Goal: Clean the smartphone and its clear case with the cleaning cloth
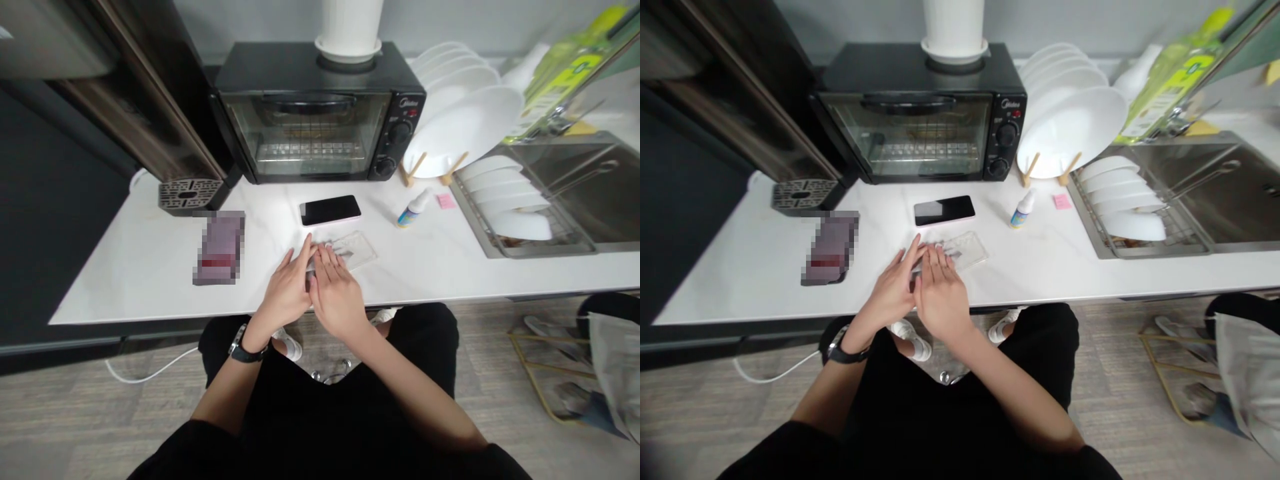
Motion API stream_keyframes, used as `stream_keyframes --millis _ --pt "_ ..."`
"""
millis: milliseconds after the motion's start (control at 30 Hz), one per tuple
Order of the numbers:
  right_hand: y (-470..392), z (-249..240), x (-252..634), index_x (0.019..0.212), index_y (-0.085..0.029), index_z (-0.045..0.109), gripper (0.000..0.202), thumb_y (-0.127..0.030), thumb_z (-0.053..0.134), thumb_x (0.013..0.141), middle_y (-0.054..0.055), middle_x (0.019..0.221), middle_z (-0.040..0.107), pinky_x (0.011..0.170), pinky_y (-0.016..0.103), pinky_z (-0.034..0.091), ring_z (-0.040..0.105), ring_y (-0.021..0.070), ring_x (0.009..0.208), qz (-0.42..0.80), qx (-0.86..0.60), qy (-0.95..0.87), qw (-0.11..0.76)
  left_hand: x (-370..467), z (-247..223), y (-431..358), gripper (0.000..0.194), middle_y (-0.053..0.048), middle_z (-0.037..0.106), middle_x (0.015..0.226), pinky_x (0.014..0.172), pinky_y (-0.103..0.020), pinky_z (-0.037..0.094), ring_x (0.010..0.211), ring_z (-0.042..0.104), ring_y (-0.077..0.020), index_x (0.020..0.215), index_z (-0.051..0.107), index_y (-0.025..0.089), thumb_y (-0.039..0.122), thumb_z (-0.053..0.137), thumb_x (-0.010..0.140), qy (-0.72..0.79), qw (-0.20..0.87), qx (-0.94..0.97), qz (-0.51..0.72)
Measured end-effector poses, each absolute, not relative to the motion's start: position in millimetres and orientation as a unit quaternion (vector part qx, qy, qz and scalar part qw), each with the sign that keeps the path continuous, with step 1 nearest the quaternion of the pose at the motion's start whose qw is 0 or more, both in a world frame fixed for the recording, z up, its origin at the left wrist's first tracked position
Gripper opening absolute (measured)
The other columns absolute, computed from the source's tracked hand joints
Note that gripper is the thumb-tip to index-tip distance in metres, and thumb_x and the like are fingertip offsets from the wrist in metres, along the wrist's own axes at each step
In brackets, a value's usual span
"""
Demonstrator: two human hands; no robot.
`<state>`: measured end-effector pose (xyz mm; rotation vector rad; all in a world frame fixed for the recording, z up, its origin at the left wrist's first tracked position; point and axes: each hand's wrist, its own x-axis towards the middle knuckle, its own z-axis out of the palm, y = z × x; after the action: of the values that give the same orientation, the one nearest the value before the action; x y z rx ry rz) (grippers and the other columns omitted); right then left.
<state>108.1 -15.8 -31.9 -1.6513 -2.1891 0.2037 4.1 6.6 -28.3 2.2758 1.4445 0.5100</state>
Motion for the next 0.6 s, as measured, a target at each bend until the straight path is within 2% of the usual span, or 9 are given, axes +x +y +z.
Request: stream_keyframes --millis 233,333,467,600 --pt "-10 -28 129 0.115 -0.013 0.025 0.04 -0.024 0.024 0.078 0.002 0.122 0.024 0.095 0.029 0.018 0.013 0.0127 0.112 0.089 -0.555 -0.8 0.209 10 -24 5 0.065 0.005 0.024 0.122 0.099 -0.034 0.012 0.111 0.024 -0.013 0.118 -0.002 0.027 0.015 0.037 0.068 0.522 0.181 0.815 0.177" --pt "-16 -26 129 0.115 -0.014 0.026 0.039 -0.024 0.026 0.077 0.0 0.121 0.024 0.095 0.029 0.019 0.016 0.0132 0.112 0.098 -0.53 -0.815 0.213 11 -23 5 0.071 0.004 0.022 0.123 0.099 -0.035 0.011 0.11 0.024 -0.0145 0.118 -0.005 0.026 0.014 0.04 0.065 0.513 0.187 0.82 0.172" --pt "-24 -24 139 0.115 -0.02 0.025 0.038 -0.021 0.026 0.077 -0.006 0.12 0.025 0.095 0.026 0.02 0.02 0.0091 0.11 0.118 -0.467 -0.854 0.199 13 -22 5 0.076 0.004 0.018 0.124 0.098 -0.037 0.01 0.11 0.026 -0.0168 0.118 -0.01 0.026 0.016 0.042 0.064 0.507 0.203 0.821 0.167" --pt "-20 -27 169 0.113 -0.023 0.028 0.038 -0.022 0.03 0.076 -0.006 0.117 0.03 0.093 0.029 0.024 0.025 0.0113 0.109 0.12 -0.489 -0.842 0.196 16 -19 5 0.077 0.004 0.021 0.123 0.097 -0.039 0.013 0.11 0.024 -0.0175 0.116 -0.017 0.026 0.02 0.043 0.067 0.515 0.212 0.812 0.176"
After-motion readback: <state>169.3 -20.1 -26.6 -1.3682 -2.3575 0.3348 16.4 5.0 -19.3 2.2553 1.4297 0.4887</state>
